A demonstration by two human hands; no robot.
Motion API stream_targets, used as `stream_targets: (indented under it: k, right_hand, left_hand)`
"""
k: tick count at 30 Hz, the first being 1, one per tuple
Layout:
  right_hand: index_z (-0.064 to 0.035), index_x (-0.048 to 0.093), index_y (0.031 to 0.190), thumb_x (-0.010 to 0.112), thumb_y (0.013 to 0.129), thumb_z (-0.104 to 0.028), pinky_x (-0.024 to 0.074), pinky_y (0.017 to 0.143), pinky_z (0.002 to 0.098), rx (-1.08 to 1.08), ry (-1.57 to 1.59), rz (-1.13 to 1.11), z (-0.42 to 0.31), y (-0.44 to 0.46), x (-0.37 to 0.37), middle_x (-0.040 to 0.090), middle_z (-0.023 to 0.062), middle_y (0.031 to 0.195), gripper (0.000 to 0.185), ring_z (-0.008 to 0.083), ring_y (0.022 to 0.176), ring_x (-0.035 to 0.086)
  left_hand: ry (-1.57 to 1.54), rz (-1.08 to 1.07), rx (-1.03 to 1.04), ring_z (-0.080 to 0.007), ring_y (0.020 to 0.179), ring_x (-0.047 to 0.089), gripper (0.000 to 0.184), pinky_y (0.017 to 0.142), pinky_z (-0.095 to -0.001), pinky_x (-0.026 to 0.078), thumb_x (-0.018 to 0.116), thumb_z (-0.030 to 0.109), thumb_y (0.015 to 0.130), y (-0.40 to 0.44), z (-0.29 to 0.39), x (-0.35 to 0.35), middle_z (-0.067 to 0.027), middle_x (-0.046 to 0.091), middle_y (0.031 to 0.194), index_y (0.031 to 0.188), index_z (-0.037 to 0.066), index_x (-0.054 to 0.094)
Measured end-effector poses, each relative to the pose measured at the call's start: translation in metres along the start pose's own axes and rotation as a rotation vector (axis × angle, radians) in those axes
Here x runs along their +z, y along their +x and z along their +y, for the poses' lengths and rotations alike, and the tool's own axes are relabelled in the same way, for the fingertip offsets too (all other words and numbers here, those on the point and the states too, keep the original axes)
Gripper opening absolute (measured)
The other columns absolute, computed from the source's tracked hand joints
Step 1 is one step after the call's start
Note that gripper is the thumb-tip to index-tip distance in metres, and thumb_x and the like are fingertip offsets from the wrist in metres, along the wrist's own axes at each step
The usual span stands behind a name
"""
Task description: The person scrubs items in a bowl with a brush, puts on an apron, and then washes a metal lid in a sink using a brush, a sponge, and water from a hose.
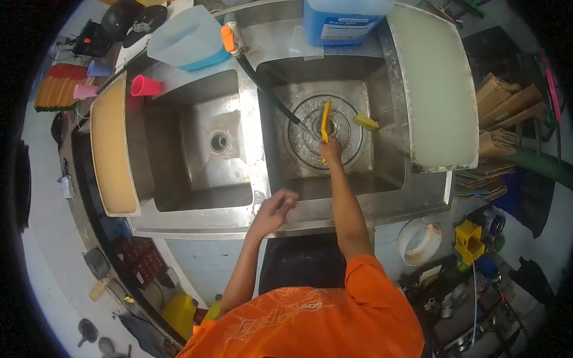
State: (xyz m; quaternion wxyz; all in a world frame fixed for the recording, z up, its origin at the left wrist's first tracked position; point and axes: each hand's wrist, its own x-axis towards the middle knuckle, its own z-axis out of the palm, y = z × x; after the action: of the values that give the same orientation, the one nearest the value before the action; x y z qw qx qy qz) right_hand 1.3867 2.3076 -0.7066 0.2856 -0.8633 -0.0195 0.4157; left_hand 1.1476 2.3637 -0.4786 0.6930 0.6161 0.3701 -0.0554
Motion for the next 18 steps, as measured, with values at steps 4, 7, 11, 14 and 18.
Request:
stream_targets:
  k: [4,7,11,14,18]
  right_hand:
    - [-0.0031,0.056,0.104,0.057,0.082,-0.029,0.0464,0.079,0.0453,-0.180,-0.365,0.184,-0.008,0.028,-0.007,0.063,0.0230,0.094,0.033,0.0363,0.093,0.061]
    - [-0.0075,0.057,0.103,0.053,0.085,-0.036,0.0478,0.074,0.0452,-0.118,-0.246,0.379,-0.025,0.044,-0.002,0.063,0.0217,0.089,0.034,0.0369,0.086,0.062]
    - [-0.0119,0.058,0.103,0.048,0.087,-0.041,0.0486,0.067,0.0460,-0.224,-0.283,0.315,-0.017,0.081,0.014,0.064,0.0194,0.082,0.034,0.0377,0.078,0.063]
    - [-0.0021,0.054,0.101,0.048,0.090,-0.035,0.0477,0.062,0.0502,-0.412,-0.252,0.418,-0.005,0.099,0.023,0.063,0.0237,0.077,0.035,0.0421,0.070,0.062]
    - [0.0000,0.047,0.104,0.047,0.091,-0.027,0.0465,0.069,0.0527,-0.322,-0.308,0.148,-0.001,0.113,0.033,0.062,0.0264,0.084,0.031,0.0446,0.079,0.060]
  left_hand:
    - [-0.031,0.054,0.019,-0.0188,0.081,0.060,0.025,0.074,-0.0307,0.046,0.055,0.015,0.084,0.130,-0.067,0.032,-0.0100,0.063,0.089,0.106,0.003,0.056]
    - [0.160,0.217,-0.129,-0.0307,0.089,0.062,0.036,0.079,-0.0393,0.047,0.058,0.018,0.079,0.219,-0.102,0.030,-0.0155,0.064,0.096,0.111,0.002,0.055]
    - [0.479,0.660,-0.073,-0.0386,0.110,0.051,0.052,0.086,-0.0456,0.044,0.057,0.022,0.077,0.299,-0.216,0.022,-0.0245,0.053,0.119,0.123,-0.001,0.046]
    - [0.499,0.766,0.083,-0.0381,0.119,0.044,0.059,0.090,-0.0437,0.043,0.059,0.023,0.077,0.315,-0.235,0.018,-0.0250,0.044,0.129,0.128,0.000,0.041]
    - [-0.272,0.766,0.209,-0.0332,0.118,0.046,0.057,0.092,-0.0370,0.043,0.061,0.016,0.078,0.321,-0.235,0.033,-0.0194,0.045,0.130,0.130,0.003,0.040]
